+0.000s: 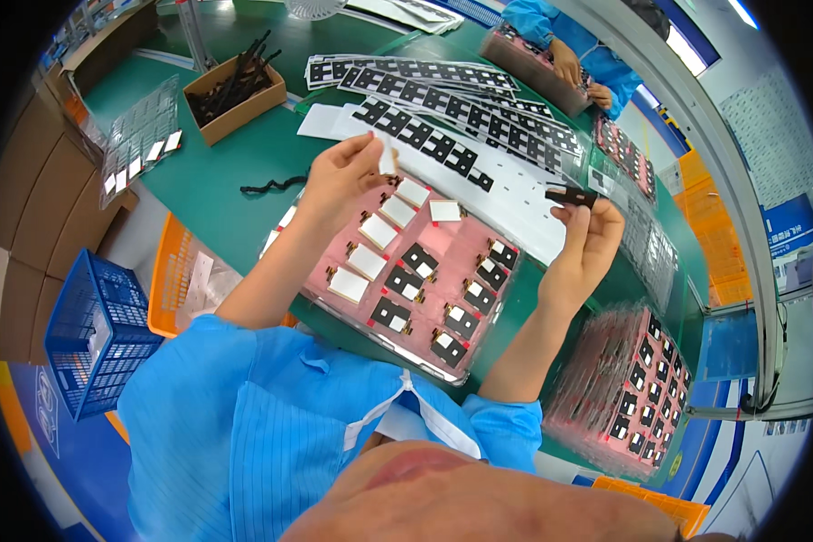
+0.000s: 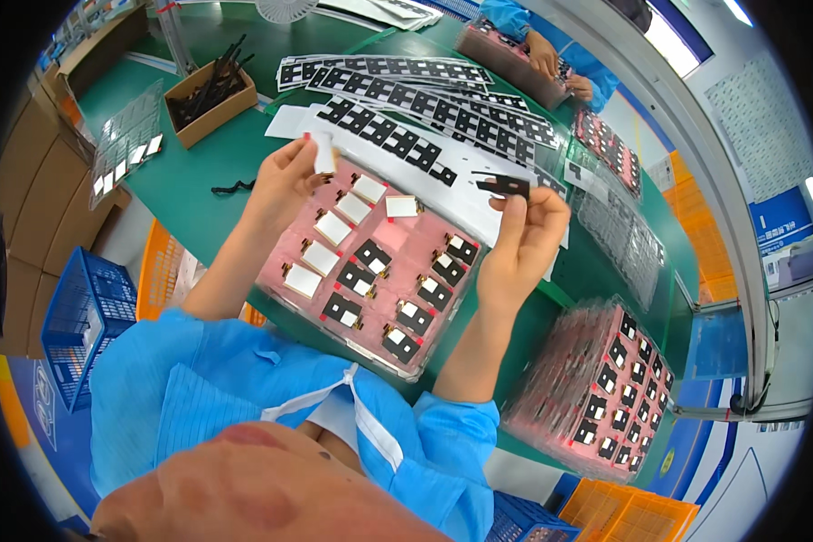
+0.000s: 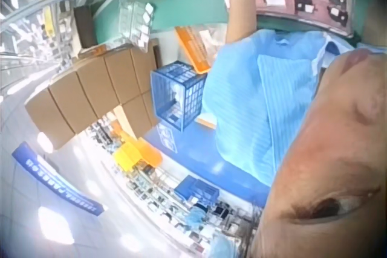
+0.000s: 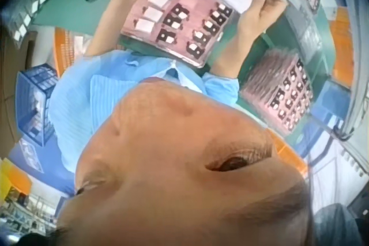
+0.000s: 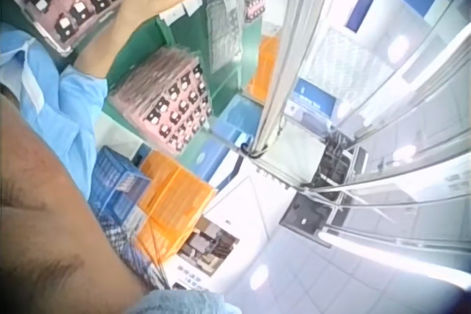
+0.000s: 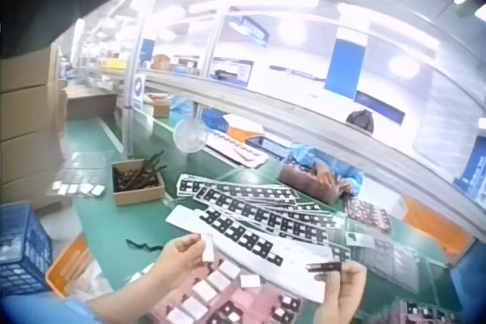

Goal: Assembling small electronic components by attaching stickers or labels to them on a production floor.

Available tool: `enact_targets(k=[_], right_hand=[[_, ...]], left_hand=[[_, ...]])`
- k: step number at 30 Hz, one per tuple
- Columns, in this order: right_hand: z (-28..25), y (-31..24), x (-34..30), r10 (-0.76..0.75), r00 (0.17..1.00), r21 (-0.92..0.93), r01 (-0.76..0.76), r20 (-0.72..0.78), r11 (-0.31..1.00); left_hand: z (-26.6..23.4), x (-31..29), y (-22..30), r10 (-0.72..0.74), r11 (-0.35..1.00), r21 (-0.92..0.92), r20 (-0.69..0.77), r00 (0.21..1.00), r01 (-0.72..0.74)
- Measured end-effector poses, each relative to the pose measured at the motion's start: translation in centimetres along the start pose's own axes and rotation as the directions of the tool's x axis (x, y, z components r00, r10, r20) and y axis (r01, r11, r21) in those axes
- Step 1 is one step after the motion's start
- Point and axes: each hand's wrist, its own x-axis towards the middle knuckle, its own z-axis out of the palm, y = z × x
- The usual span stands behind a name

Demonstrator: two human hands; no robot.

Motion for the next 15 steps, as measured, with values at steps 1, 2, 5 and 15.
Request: enact_targets(k=[1,2,5,15], right_hand=[[-0.1,0.2,0.0,0.019,0.999,0.024,-0.019,0.039,1.0],[-0.3,0.3,0.2,0.047,0.997,0.033,-0.049,0.064,0.998],[0.1,0.5,0.6,0.072,0.988,0.07,-0.082,0.137,0.994],[0.6,1.3,0.7,0.102,0.984,-0.211,-0.07,0.147,0.975]], left_hand=[[0.3,0.1,-0.7,-0.02,1.0,-0.001,-0.016,1.0,0.02],[1.6,0.2,-1.2,-0.049,0.998,0.03,0.011,0.999,0.048],[0.1,1.2,-2.7,-0.07,0.979,0.197,0.117,0.991,0.046],[1.5,0.4,-4.5,-0.076,0.39,0.874,0.346,0.935,-0.292]])
